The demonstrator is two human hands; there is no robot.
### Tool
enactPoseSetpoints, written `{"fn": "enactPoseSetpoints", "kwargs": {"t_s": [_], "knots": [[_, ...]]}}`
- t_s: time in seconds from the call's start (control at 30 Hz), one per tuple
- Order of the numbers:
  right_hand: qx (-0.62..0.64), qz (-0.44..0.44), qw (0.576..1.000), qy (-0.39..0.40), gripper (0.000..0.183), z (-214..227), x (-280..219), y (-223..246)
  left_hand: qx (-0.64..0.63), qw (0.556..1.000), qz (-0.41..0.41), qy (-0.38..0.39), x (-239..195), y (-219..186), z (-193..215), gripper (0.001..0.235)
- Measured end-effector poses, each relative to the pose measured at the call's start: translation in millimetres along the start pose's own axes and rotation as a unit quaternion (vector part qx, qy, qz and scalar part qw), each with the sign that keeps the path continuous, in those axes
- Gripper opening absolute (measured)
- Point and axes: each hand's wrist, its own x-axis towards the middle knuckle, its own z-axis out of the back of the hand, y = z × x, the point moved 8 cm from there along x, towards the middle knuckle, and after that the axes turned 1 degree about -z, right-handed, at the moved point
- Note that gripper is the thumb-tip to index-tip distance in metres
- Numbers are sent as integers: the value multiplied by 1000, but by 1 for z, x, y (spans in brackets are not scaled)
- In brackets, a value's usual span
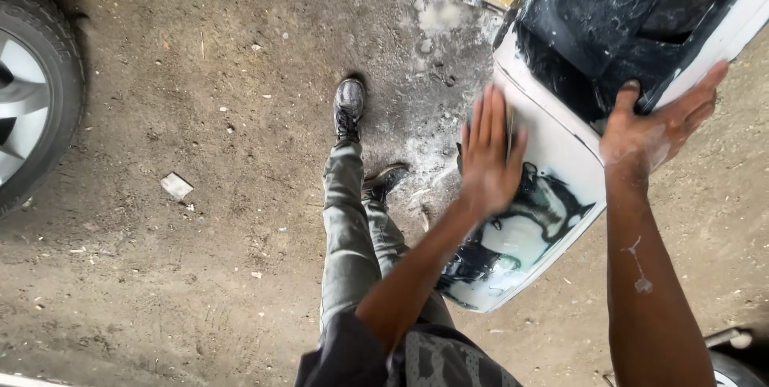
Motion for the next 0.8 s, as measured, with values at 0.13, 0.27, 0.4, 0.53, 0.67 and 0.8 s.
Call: {"fn": "enactPoseSetpoints", "kwargs": {"t_s": [0.13,0.27,0.4,0.53,0.67,0.8], "knots": [[19,-43,999,26,97,-12,-3,-20,74,997,-29,12,-6,4,-14,76],[19,-28,999,31,96,8,-11,-1,8,999,-35,-5,30,-5,3,75],[12,-31,999,31,96,2,-2,1,34,998,-43,-6,-41,3,-5,73],[25,-60,997,41,97,10,-3,6,-48,999,-14,21,10,-26,14,73],[118,-36,992,19,96,17,-7,20,-49,993,-104,-28,-14,7,1,77],[-2,-29,999,26,96,0,-12,-6,0,999,-43,23,-17,17,-16,85]]}}
